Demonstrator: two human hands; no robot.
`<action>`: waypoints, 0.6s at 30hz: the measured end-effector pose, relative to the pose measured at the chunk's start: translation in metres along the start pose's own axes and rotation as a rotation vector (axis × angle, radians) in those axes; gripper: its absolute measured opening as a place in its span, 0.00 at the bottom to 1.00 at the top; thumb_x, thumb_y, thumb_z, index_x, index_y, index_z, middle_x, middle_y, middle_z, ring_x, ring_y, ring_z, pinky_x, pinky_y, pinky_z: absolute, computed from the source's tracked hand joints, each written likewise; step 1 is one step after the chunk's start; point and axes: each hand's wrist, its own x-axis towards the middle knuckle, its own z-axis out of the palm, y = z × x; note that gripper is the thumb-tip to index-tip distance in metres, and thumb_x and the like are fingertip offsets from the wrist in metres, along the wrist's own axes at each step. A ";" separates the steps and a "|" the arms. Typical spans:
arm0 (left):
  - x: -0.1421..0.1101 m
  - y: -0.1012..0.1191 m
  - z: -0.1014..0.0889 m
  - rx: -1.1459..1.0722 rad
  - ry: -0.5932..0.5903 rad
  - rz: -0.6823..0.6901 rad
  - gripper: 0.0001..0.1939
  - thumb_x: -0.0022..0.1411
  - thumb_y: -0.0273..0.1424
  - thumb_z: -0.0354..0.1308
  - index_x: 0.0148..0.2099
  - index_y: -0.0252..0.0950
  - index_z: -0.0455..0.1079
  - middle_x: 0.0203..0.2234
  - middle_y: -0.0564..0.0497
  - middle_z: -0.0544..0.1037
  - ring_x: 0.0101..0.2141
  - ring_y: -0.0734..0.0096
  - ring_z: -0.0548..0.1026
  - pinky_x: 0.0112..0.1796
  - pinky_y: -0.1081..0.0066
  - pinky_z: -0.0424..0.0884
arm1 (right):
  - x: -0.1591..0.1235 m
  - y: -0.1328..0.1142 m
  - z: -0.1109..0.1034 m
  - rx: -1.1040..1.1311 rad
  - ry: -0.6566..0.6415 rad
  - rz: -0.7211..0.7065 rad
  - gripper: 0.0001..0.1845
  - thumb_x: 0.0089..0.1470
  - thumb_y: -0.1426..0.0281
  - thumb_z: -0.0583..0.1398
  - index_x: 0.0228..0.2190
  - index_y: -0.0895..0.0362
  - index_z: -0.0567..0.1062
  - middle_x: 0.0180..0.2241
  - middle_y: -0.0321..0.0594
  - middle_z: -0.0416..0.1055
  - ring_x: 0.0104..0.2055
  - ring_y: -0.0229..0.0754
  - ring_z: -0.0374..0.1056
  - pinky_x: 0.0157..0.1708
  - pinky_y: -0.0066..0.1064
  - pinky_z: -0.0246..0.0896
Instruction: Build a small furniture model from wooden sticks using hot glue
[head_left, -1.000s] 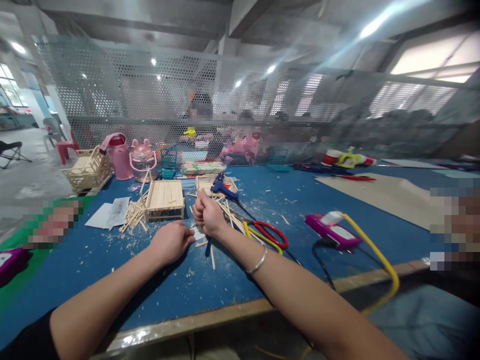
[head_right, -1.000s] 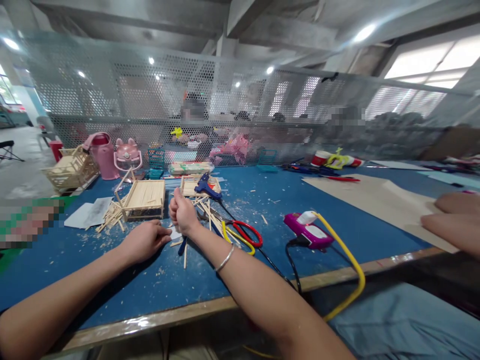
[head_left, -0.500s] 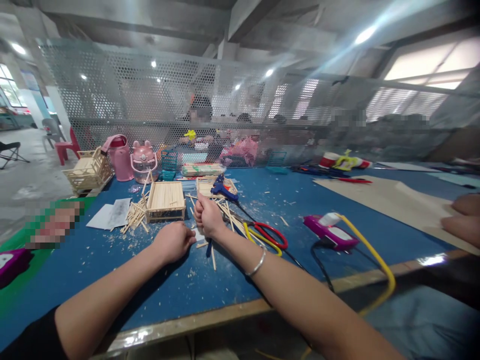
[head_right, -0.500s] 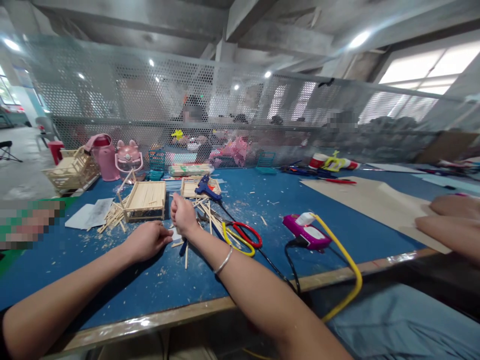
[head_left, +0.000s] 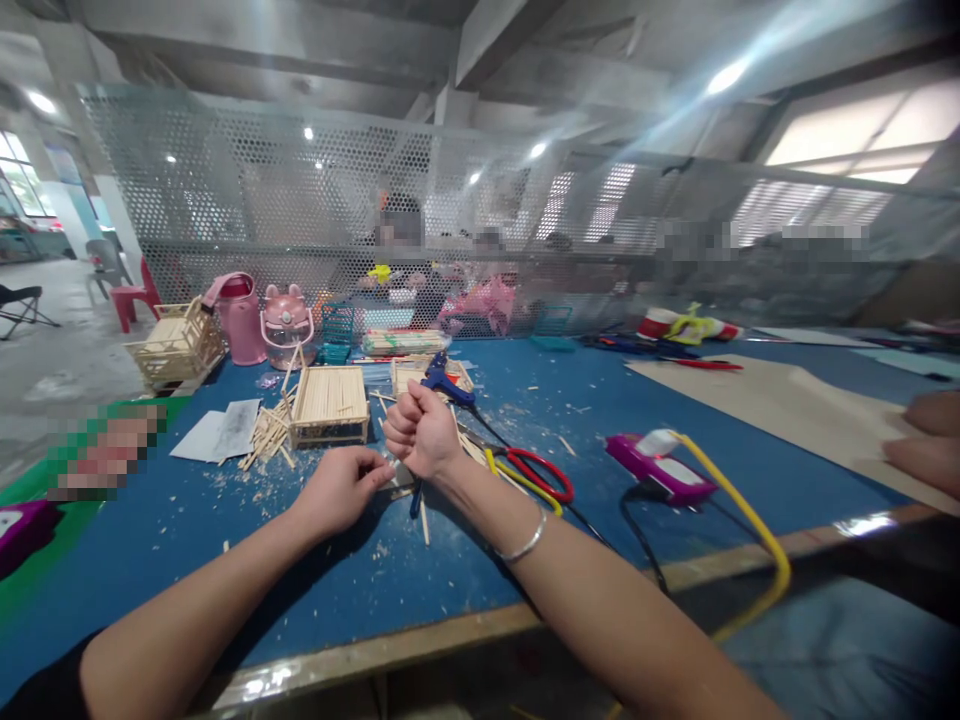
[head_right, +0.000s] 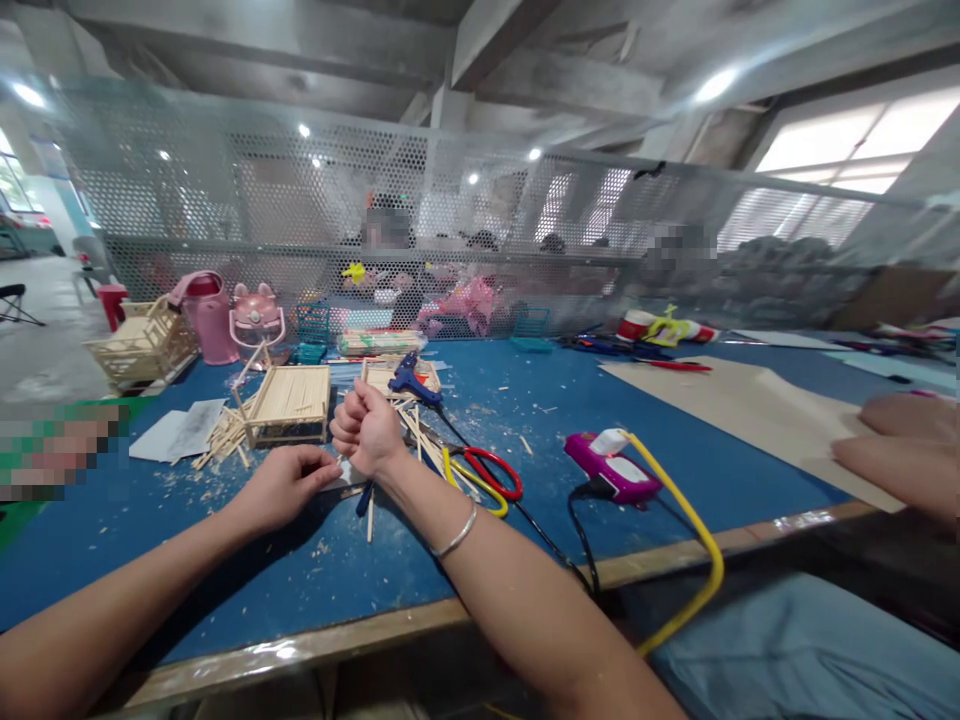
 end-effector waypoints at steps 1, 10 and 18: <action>0.001 -0.001 0.001 -0.014 0.000 -0.014 0.15 0.58 0.36 0.48 0.28 0.33 0.71 0.21 0.53 0.72 0.24 0.73 0.67 0.26 0.76 0.58 | -0.001 0.002 0.003 0.016 0.018 -0.017 0.25 0.49 0.59 0.53 0.12 0.57 0.48 0.09 0.26 0.43 0.11 0.28 0.38 0.10 0.19 0.36; 0.007 -0.004 0.003 0.149 0.046 0.050 0.13 0.57 0.34 0.50 0.37 0.35 0.73 0.29 0.48 0.75 0.30 0.69 0.69 0.32 0.73 0.61 | -0.005 -0.001 0.006 -0.069 0.144 -0.092 0.26 0.50 0.59 0.52 0.12 0.56 0.45 0.07 0.25 0.40 0.10 0.27 0.35 0.09 0.21 0.29; 0.007 -0.003 0.005 0.493 -0.101 0.063 0.12 0.58 0.33 0.49 0.36 0.39 0.74 0.28 0.48 0.72 0.30 0.68 0.71 0.31 0.73 0.62 | 0.010 0.008 -0.011 -0.263 0.171 -0.026 0.24 0.54 0.62 0.46 0.11 0.56 0.48 0.06 0.25 0.40 0.08 0.27 0.33 0.09 0.20 0.26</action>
